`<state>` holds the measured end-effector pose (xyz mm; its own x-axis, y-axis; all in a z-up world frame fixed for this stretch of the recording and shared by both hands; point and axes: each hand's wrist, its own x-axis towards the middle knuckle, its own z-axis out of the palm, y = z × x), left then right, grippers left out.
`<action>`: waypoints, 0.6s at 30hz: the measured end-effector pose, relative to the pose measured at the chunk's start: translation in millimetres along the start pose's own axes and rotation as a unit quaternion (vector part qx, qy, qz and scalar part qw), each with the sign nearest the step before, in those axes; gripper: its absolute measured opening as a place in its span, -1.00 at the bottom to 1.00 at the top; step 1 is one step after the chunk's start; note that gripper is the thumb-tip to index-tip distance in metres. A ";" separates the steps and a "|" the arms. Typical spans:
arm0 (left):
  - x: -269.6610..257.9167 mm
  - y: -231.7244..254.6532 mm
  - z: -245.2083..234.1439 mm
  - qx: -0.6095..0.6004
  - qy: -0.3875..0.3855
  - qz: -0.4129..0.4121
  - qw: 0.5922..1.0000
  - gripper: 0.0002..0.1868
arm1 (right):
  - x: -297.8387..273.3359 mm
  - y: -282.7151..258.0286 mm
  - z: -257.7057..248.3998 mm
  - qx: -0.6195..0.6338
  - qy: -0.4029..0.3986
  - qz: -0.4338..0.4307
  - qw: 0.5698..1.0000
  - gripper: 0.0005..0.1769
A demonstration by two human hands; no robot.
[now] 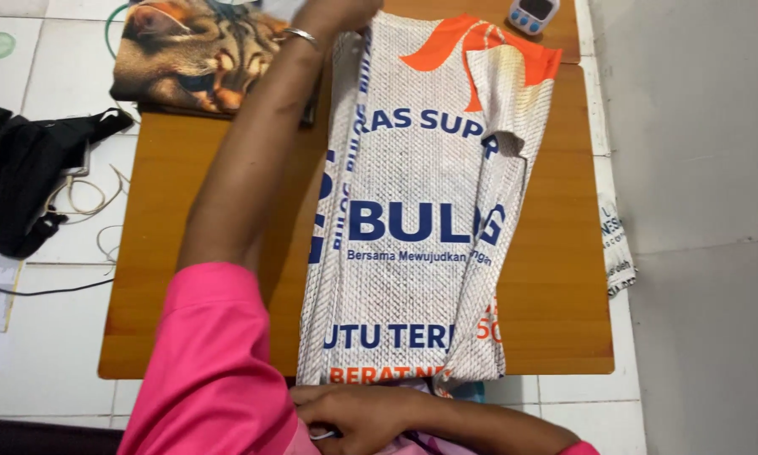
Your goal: The recorder is folding several printed t-shirts on a wooden table while sitting on the floor.
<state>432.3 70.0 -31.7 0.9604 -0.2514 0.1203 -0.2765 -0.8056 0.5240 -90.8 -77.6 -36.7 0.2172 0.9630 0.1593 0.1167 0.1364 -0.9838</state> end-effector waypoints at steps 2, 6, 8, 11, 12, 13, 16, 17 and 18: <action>24.7 4.9 48.2 0.002 -0.019 -0.001 1.000 -0.84 | -13.7 10.2 -0.6 0.023 0.007 0.015 1.000 -0.48; 22.2 32.6 83.0 0.062 0.176 0.105 0.977 -0.83 | -31.4 31.3 0.5 0.065 -0.004 0.016 0.998 -0.54; 22.9 39.8 88.4 0.118 0.168 0.084 0.975 -0.88 | -35.1 36.0 -1.5 0.093 0.002 -0.012 0.996 -0.53; 29.6 34.7 87.2 0.133 0.185 0.023 0.973 -0.81 | -38.2 31.6 -9.3 0.103 -0.026 0.013 0.994 -0.60; 32.6 25.9 88.6 0.134 0.193 0.030 0.972 -0.83 | -38.3 22.6 -13.0 0.112 -0.024 0.011 0.993 -0.59; 35.1 16.9 89.9 0.135 0.200 0.037 0.970 -0.84 | -38.3 13.8 -16.4 0.121 -0.021 0.010 0.992 -0.57; 24.7 -3.0 82.3 0.096 0.216 0.108 0.966 -0.81 | -53.2 -1.6 -20.8 0.118 0.008 0.000 0.993 -0.50; 20.7 -6.9 77.2 0.098 0.216 0.107 0.966 -0.81 | -60.2 -4.7 -20.6 0.119 0.008 -0.001 0.993 -0.50; 17.6 -8.6 74.3 0.064 0.182 0.104 0.976 -0.85 | -67.7 -8.0 -19.7 0.117 0.015 0.036 0.992 -0.59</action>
<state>449.0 32.7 -96.7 0.8255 -0.2276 0.5165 -0.4456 -0.8243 0.3491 -87.3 -148.5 -38.0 0.2454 0.9656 0.0865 -0.1271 0.1205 -0.9845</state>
